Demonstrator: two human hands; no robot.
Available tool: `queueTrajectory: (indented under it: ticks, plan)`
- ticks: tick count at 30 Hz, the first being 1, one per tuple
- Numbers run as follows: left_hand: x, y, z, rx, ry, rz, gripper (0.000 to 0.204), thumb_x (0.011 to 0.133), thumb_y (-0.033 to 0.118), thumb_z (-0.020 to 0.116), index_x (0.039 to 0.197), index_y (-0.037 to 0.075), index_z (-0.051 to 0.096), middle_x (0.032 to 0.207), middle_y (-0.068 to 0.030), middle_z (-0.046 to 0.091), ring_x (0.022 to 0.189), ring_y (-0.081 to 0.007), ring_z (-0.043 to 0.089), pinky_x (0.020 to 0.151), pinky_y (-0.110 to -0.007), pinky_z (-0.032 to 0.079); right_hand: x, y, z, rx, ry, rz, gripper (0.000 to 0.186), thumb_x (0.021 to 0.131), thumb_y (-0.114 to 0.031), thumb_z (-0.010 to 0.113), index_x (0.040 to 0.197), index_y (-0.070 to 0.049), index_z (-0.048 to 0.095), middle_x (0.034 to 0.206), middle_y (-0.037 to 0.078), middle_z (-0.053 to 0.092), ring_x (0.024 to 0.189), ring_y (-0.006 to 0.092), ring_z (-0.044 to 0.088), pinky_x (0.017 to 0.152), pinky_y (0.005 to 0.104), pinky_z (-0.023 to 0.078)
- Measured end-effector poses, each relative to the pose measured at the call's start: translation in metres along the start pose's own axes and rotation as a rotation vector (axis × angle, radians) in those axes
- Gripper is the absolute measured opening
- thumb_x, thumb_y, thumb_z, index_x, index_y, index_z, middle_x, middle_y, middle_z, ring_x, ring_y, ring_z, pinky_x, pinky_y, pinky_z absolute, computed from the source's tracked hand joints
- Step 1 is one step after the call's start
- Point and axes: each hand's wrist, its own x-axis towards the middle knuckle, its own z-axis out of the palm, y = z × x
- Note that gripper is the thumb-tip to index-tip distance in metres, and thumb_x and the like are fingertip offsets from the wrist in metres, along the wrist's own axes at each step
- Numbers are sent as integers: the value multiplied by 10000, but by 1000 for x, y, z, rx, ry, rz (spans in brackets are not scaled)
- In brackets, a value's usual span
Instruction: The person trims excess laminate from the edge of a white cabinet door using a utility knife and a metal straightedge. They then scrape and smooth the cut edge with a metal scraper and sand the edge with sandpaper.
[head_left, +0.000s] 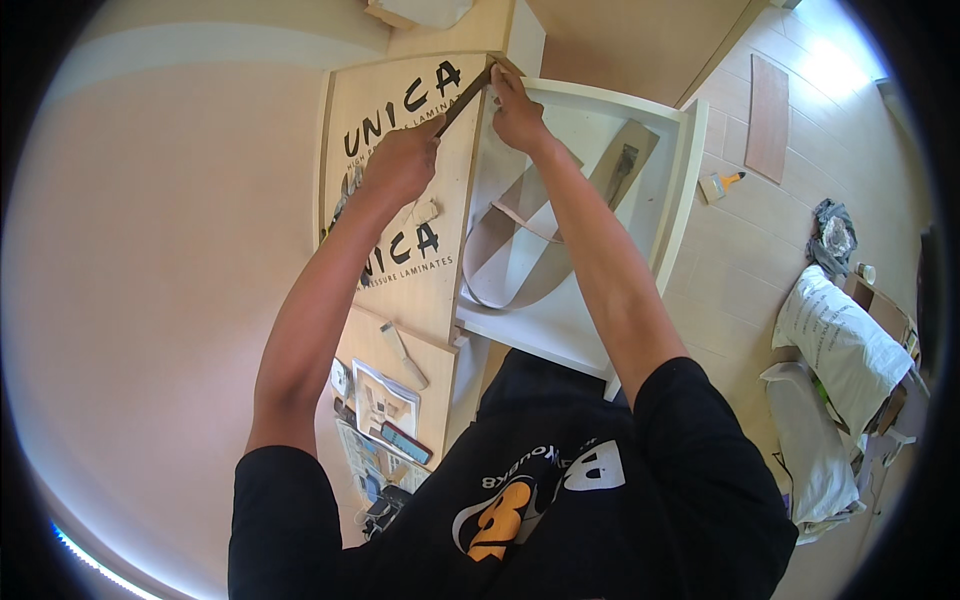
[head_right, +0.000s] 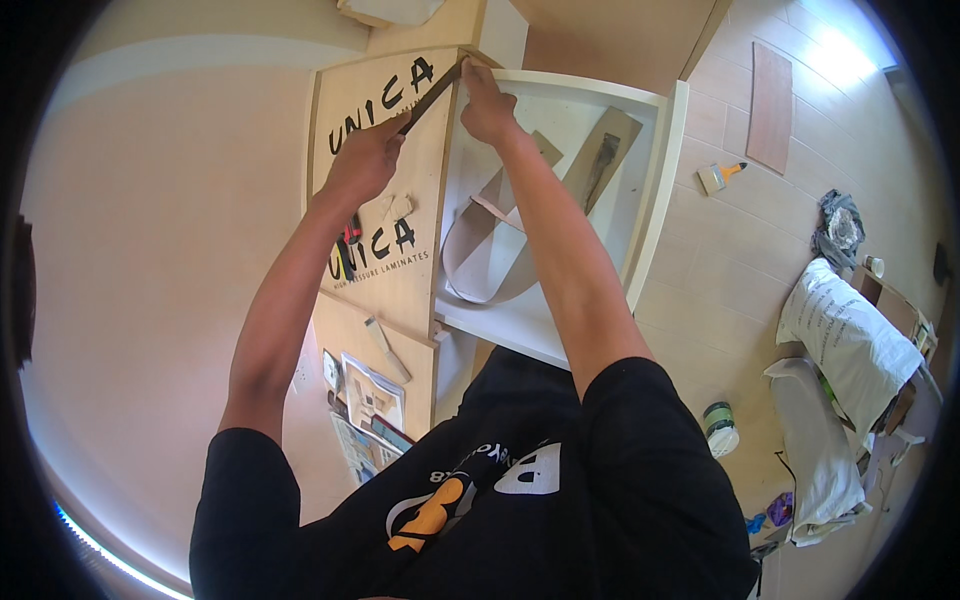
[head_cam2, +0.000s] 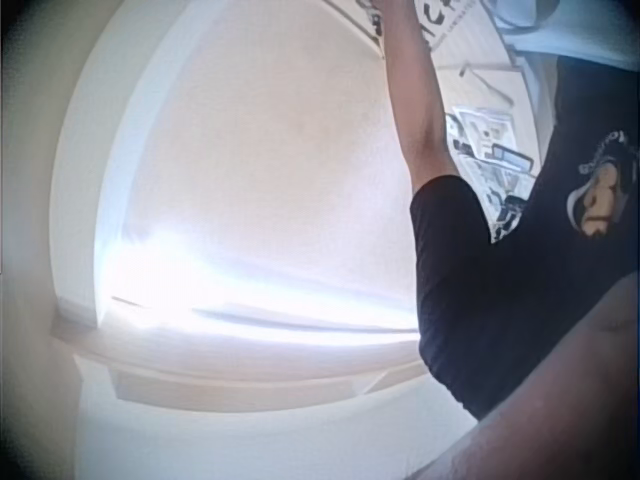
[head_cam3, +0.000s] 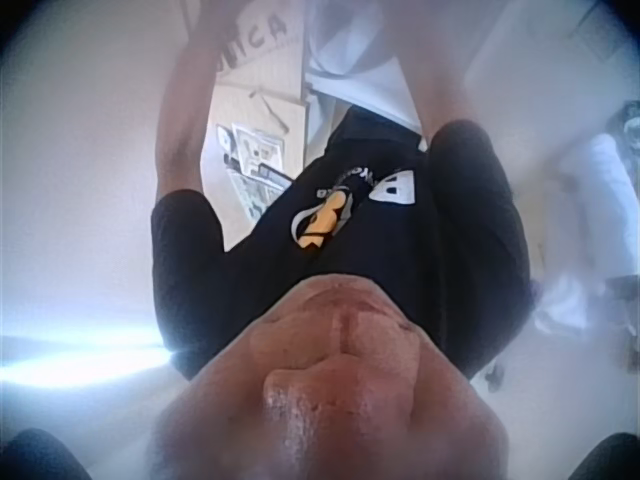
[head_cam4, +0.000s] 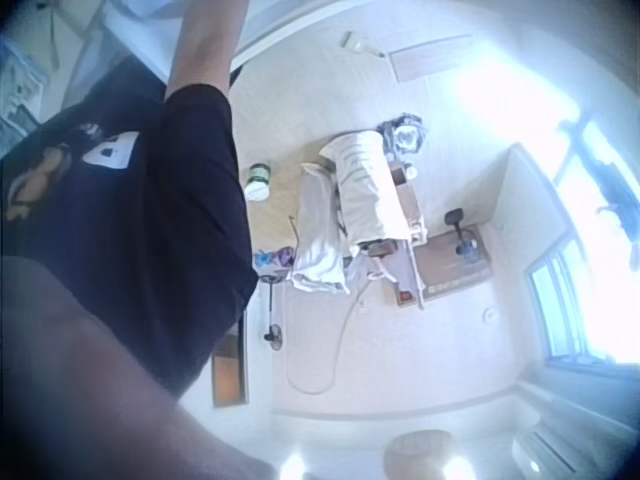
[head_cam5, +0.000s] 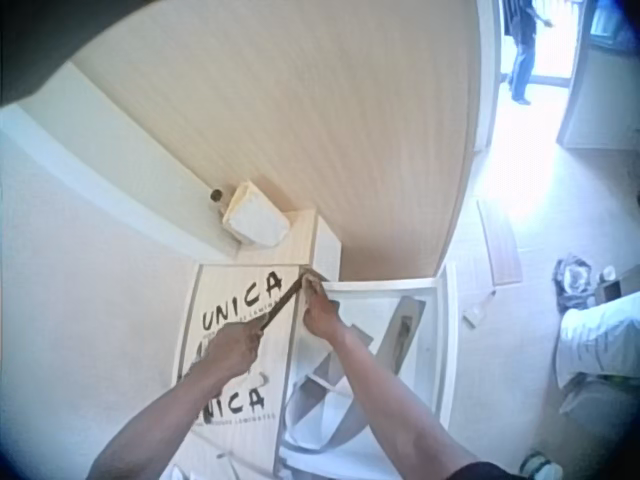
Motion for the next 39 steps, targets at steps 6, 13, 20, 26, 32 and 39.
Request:
queueTrajectory:
  ticks: [6,13,20,26,32,39]
  plan:
    - [-14,-13,14,80,-25,-30,409,1013,144,550,1417,95,595,1013,-253,721,942,-416,704,834,-513,555,-13,12,18,15,-41,-20,883,842,-26,525,1659,-138,212,1604,115,377,1457,308,417,1061,590,373]
    - [-4,-7,18,27,27,14,419,1019,152,537,1432,97,581,988,-261,717,913,-427,702,821,-535,549,-1,4,4,8,-33,22,861,896,57,460,1670,-143,141,1468,122,535,1239,251,597,1040,378,485]
    - [-28,-9,2,-76,12,-26,389,1018,165,561,1394,80,618,1018,-279,713,951,-424,698,857,-515,543,-26,0,21,233,60,-85,782,924,66,424,1655,-127,223,1560,209,469,1382,298,518,1155,361,406]
    - [-29,-6,3,-49,-33,-88,394,1017,148,562,1404,102,617,1038,-262,719,963,-425,697,868,-497,546,-31,-2,16,285,5,21,759,934,58,418,1648,-156,273,1547,249,485,1370,307,553,1154,358,402]
    - [-23,-12,-10,-71,-27,-85,361,1036,154,568,1384,86,639,1159,-261,707,1033,-397,706,916,-410,551,-19,-7,8,487,-34,54,736,943,64,426,1639,-135,294,1548,202,512,1336,264,590,1127,327,418]
    - [-14,-6,23,37,-86,-35,377,1016,140,579,1386,88,630,1079,-259,721,1000,-408,702,877,-446,555,-17,-7,20,605,-13,110,764,939,109,403,1653,-84,213,1634,188,399,1412,247,519,1149,301,381]
